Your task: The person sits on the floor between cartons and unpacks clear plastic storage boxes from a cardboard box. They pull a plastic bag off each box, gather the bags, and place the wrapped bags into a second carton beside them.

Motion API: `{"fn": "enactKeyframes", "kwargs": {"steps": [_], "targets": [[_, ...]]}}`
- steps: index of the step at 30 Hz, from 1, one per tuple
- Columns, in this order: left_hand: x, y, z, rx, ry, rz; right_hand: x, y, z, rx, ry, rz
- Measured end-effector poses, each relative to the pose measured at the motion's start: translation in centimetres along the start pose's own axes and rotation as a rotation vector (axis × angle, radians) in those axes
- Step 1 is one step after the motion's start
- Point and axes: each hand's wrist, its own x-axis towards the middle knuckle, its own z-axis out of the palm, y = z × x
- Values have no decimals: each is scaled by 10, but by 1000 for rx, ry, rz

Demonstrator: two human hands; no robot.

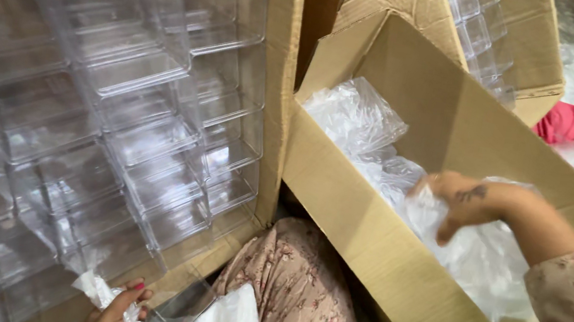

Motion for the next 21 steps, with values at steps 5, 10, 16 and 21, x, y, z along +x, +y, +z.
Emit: {"fn": "enactKeyframes", "kwargs": {"steps": [5, 10, 16, 21], "targets": [[-4, 8, 4, -44, -29, 15, -1, 8, -27, 315, 260, 200], [-9, 17, 12, -78, -12, -44, 72, -12, -23, 487, 374, -79], [-21, 25, 14, -146, -11, -45, 118, -31, 4, 471, 406, -172], [-24, 26, 24, -107, 43, -52, 105, -16, 6, 706, 356, -281]]}}
